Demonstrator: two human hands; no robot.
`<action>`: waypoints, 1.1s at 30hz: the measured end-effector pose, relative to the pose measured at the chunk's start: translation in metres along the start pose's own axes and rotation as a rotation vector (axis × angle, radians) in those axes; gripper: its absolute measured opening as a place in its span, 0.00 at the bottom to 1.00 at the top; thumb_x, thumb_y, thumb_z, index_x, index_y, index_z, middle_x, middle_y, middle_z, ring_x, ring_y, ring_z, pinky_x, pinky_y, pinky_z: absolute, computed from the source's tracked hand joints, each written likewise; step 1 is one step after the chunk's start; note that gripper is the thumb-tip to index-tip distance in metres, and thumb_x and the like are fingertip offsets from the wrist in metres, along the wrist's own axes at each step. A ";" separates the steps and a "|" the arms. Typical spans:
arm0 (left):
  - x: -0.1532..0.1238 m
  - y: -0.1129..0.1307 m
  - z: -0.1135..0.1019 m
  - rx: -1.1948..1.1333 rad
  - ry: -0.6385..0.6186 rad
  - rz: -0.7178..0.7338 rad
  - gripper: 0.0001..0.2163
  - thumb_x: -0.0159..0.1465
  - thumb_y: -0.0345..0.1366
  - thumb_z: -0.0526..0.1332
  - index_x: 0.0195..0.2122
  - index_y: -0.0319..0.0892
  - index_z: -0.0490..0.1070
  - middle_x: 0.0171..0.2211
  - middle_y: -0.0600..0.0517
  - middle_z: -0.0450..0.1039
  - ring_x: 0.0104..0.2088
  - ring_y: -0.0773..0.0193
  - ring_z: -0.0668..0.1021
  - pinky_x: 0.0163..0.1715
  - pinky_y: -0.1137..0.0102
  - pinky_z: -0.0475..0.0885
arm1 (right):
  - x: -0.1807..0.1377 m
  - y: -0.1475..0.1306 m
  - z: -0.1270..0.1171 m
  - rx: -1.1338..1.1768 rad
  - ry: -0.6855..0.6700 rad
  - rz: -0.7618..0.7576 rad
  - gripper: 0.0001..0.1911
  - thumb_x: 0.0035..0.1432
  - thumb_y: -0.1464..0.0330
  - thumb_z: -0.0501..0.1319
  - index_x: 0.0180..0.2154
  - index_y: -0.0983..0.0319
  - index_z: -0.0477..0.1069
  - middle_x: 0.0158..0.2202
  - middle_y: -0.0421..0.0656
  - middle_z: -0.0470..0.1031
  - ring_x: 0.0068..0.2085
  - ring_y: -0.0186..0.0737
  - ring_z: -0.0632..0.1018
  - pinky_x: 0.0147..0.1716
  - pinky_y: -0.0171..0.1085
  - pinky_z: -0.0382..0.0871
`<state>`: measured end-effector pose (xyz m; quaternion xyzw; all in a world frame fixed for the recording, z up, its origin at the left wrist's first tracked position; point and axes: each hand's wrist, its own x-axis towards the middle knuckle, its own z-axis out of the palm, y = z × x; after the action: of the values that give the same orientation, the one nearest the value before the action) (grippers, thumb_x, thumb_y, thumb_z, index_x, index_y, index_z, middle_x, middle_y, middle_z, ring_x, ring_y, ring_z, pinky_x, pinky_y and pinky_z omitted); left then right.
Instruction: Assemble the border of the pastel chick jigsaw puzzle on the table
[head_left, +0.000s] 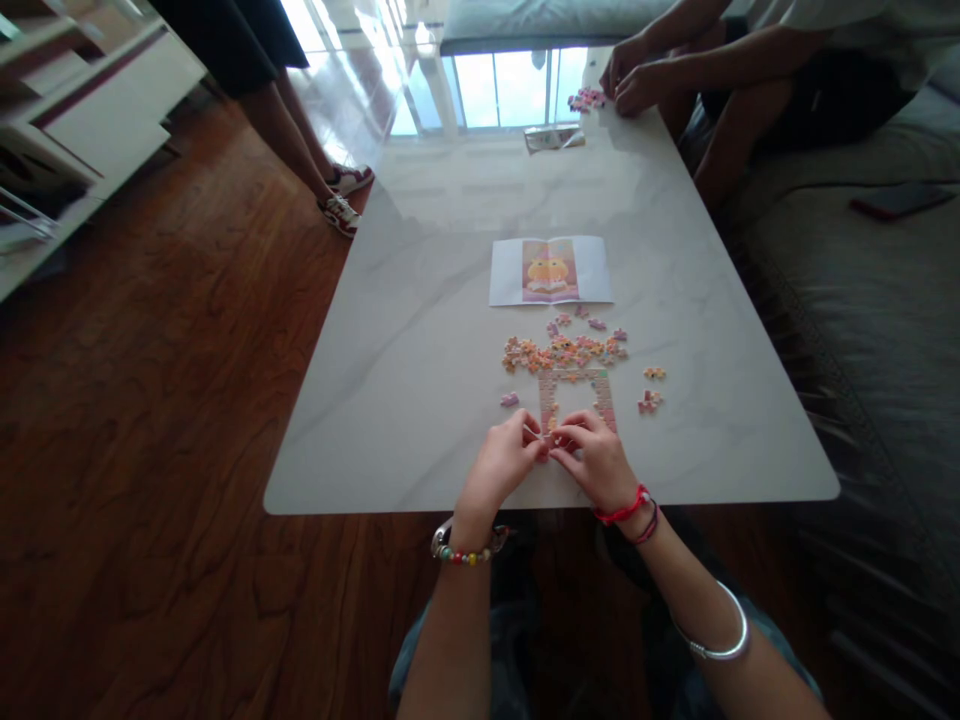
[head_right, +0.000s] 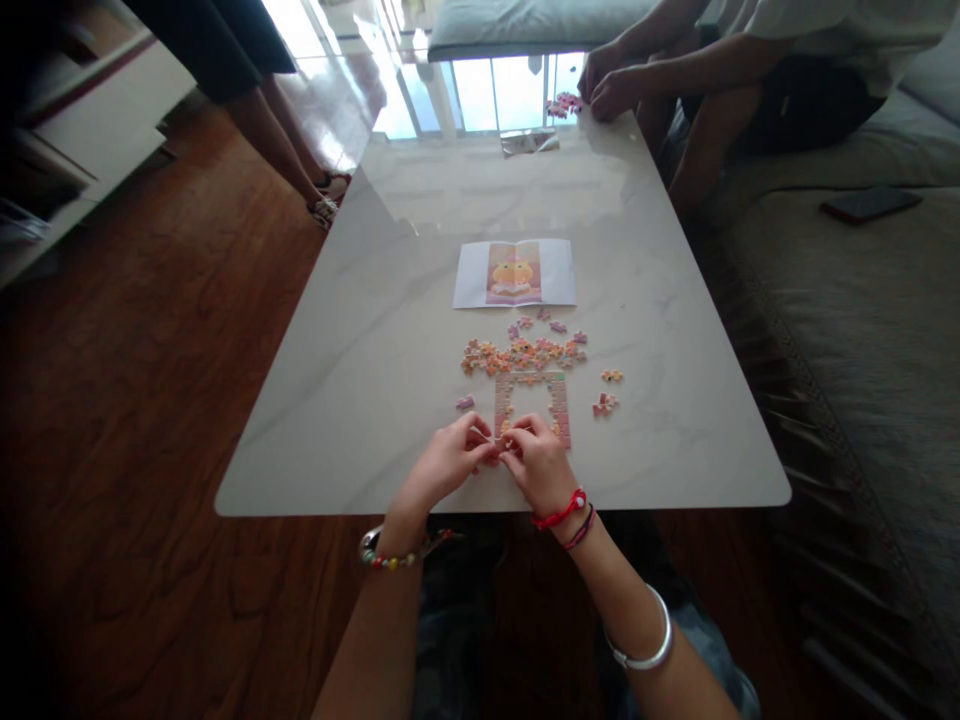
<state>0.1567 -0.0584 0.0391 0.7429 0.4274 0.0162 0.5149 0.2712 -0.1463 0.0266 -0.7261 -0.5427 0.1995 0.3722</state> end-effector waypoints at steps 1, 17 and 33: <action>0.000 0.000 -0.001 0.060 0.028 0.004 0.03 0.55 0.33 0.57 0.30 0.42 0.64 0.23 0.53 0.73 0.25 0.67 0.75 0.27 0.73 0.68 | 0.000 0.000 0.000 -0.019 0.003 -0.012 0.05 0.47 0.74 0.60 0.30 0.62 0.70 0.33 0.44 0.67 0.33 0.36 0.71 0.34 0.37 0.70; 0.013 0.002 -0.002 0.419 0.192 0.286 0.11 0.57 0.27 0.55 0.35 0.48 0.73 0.40 0.54 0.73 0.44 0.63 0.69 0.50 0.66 0.60 | -0.002 -0.001 0.009 -0.204 -0.043 -0.107 0.09 0.53 0.76 0.53 0.34 0.62 0.71 0.34 0.45 0.69 0.36 0.38 0.72 0.38 0.36 0.68; 0.011 0.008 0.001 0.424 0.238 0.211 0.08 0.55 0.30 0.57 0.33 0.46 0.73 0.38 0.53 0.72 0.42 0.63 0.69 0.47 0.67 0.61 | -0.010 -0.003 0.011 -0.451 -0.052 -0.162 0.15 0.58 0.75 0.47 0.40 0.66 0.70 0.35 0.50 0.71 0.37 0.42 0.70 0.38 0.39 0.66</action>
<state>0.1691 -0.0533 0.0408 0.8676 0.3989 0.0674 0.2891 0.2584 -0.1514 0.0204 -0.7397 -0.6392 0.0613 0.2014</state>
